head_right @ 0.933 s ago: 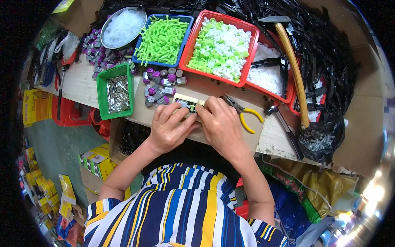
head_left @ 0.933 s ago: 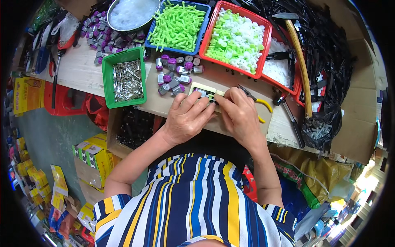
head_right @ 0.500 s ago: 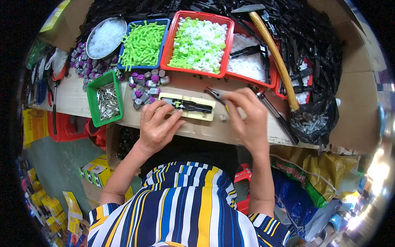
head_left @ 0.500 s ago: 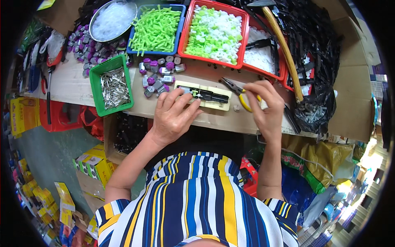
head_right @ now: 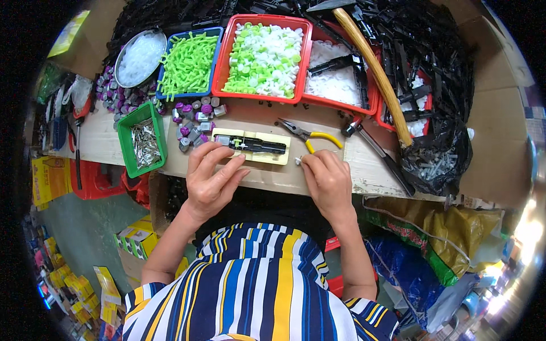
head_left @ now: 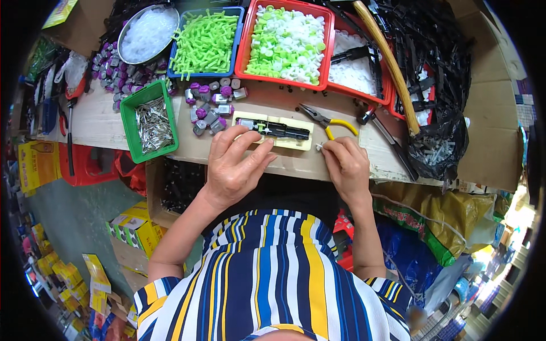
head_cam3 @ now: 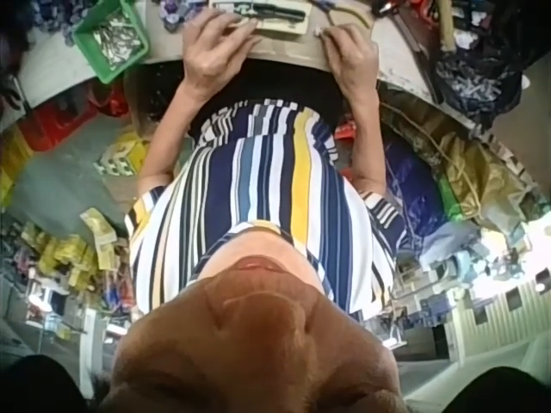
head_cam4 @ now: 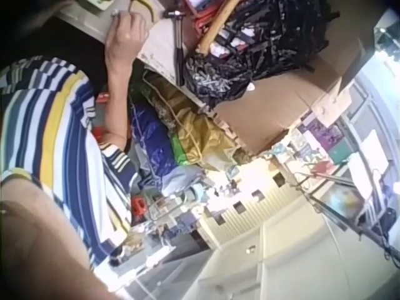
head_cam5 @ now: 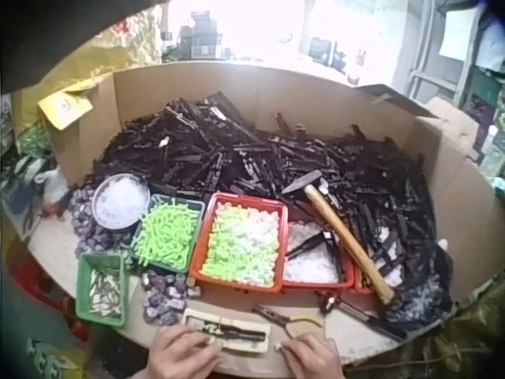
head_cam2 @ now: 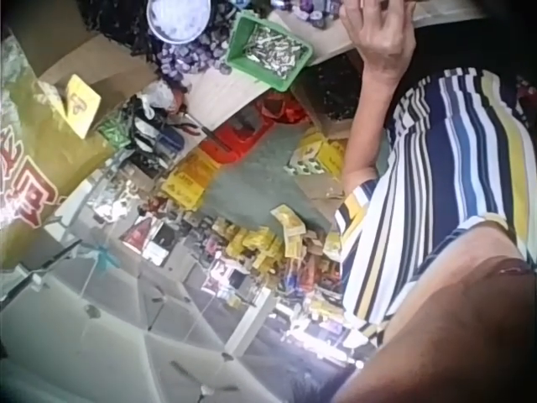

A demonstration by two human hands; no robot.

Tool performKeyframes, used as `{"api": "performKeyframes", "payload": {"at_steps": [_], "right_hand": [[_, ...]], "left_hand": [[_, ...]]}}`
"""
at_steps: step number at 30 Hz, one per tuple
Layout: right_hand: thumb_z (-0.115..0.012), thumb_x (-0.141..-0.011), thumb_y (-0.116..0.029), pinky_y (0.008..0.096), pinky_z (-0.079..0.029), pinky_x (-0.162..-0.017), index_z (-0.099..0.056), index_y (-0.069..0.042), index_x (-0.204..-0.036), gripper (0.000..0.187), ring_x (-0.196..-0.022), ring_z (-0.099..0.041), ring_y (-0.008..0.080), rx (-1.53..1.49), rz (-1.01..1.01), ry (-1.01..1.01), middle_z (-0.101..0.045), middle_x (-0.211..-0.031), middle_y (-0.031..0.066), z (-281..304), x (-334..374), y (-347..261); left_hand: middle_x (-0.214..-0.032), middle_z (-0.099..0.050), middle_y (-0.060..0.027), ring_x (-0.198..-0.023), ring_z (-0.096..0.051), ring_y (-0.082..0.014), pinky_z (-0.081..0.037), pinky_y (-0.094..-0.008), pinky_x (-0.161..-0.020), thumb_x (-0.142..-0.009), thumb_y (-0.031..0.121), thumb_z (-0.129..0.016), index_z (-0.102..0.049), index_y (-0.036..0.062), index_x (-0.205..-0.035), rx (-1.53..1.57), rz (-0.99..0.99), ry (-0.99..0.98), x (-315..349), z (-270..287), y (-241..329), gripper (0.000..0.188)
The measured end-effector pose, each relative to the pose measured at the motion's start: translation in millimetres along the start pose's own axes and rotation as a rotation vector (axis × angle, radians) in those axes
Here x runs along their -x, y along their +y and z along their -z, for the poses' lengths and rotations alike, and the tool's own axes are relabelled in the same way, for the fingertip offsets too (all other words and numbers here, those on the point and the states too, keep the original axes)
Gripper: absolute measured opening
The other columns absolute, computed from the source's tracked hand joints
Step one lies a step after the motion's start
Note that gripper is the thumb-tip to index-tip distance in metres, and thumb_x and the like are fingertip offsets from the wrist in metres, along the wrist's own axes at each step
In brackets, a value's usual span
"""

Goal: Assembling small toy components and beads into a frame on a workbench.

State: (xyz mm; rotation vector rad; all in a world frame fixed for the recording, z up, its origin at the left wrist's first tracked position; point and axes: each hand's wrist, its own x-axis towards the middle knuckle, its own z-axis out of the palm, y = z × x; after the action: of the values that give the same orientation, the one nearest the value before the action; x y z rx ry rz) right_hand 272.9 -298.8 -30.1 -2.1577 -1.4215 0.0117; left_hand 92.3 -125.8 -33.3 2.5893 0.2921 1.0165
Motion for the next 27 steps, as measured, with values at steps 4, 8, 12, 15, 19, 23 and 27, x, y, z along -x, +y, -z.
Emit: {"api": "performKeyframes", "payload": {"at_steps": [4, 8, 12, 15, 19, 23, 27], "right_hand": [[-0.073, -0.077, 0.003, 0.0329, -0.048, -0.067, -0.068, -0.003, -0.091, 0.016, -0.071, -0.063, 0.0269, -0.206, -0.049, 0.074, -0.064, -0.084, 0.0092, 6.9, -4.0, -12.0], [-0.071, -0.076, -0.006, 0.0306, -0.041, -0.065, -0.068, -0.004, -0.089, 0.014, -0.067, -0.06, 0.0201, -0.055, 0.267, 0.31, -0.063, -0.082, 0.0056, 7.7, -13.1, -35.8], [-0.075, -0.066, 0.0, 0.0305, -0.04, -0.068, -0.07, 0.0, -0.099, 0.034, -0.074, -0.063, 0.0191, 0.088, 0.538, 0.189, -0.064, -0.089, 0.0082, 15.0, -13.7, -51.8], [-0.071, -0.065, -0.005, 0.0307, -0.04, -0.068, -0.07, 0.002, -0.103, 0.038, -0.075, -0.063, 0.0198, 0.095, 0.657, 0.157, -0.064, -0.091, 0.0092, 18.5, -20.5, -55.6], [-0.071, -0.064, -0.004, 0.0304, -0.041, -0.069, -0.071, 0.001, -0.102, 0.038, -0.076, -0.064, 0.0198, 0.07, 0.683, 0.133, -0.065, -0.092, 0.0091, 17.3, -24.4, -55.1], [-0.075, -0.068, 0.005, 0.031, -0.046, -0.071, -0.071, 0.0, -0.097, 0.03, -0.077, -0.066, 0.0226, -0.169, 0.517, 0.114, -0.066, -0.09, 0.0103, 10.9, -23.9, -53.0], [-0.073, -0.075, 0.01, 0.0309, -0.053, -0.072, -0.069, 0.002, -0.094, 0.02, -0.079, -0.067, 0.0254, -0.546, 0.121, 0.084, -0.067, -0.088, 0.0136, 10.3, -26.6, -56.6]], "left_hand": [[-0.091, -0.064, -0.0076, -0.086, -0.059, -0.0269, -0.048, -0.0358, -0.072, -0.069, 0.003, -0.081, -0.072, 0.0033, -0.102, 0.19, 0.132, 0.016, -3.4, 3.7, 14.2, 0.033], [-0.085, -0.067, -0.005, -0.072, -0.06, -0.0155, -0.047, -0.0277, -0.064, -0.082, 0.003, -0.076, -0.071, -0.0003, -0.108, 0.663, 0.568, -0.094, -6.8, 6.2, 33.9, 0.027], [-0.087, -0.069, -0.0016, -0.075, -0.059, -0.005, -0.044, -0.0202, -0.062, -0.094, 0.016, -0.069, -0.071, -0.0008, -0.112, 1.271, 1.03, -0.147, -10.8, 5.6, 34.8, 0.024], [-0.087, -0.069, -0.0018, -0.076, -0.06, -0.005, -0.042, -0.0188, -0.061, -0.095, 0.02, -0.068, -0.072, 0.0018, -0.109, 1.372, 1.11, -0.182, -12.5, 9.3, 31.0, 0.023], [-0.088, -0.069, -0.0027, -0.076, -0.06, -0.006, -0.043, -0.0195, -0.062, -0.093, 0.015, -0.07, -0.072, 0.0007, -0.105, 1.439, 1.134, -0.188, -9.3, 10.6, 25.2, 0.019], [-0.092, -0.069, -0.0059, -0.076, -0.06, -0.0091, -0.048, -0.0219, -0.067, -0.087, 0.004, -0.074, -0.071, -0.0021, -0.104, 1.305, 0.957, -0.048, -11.3, 8.2, 30.5, 0.018], [-0.094, -0.069, -0.0089, -0.077, -0.062, -0.0125, -0.051, -0.0247, -0.069, -0.081, 0.0, -0.077, -0.07, -0.004, -0.104, 0.958, 0.603, -0.08, -17.8, 13.0, 23.9, 0.024]]}}
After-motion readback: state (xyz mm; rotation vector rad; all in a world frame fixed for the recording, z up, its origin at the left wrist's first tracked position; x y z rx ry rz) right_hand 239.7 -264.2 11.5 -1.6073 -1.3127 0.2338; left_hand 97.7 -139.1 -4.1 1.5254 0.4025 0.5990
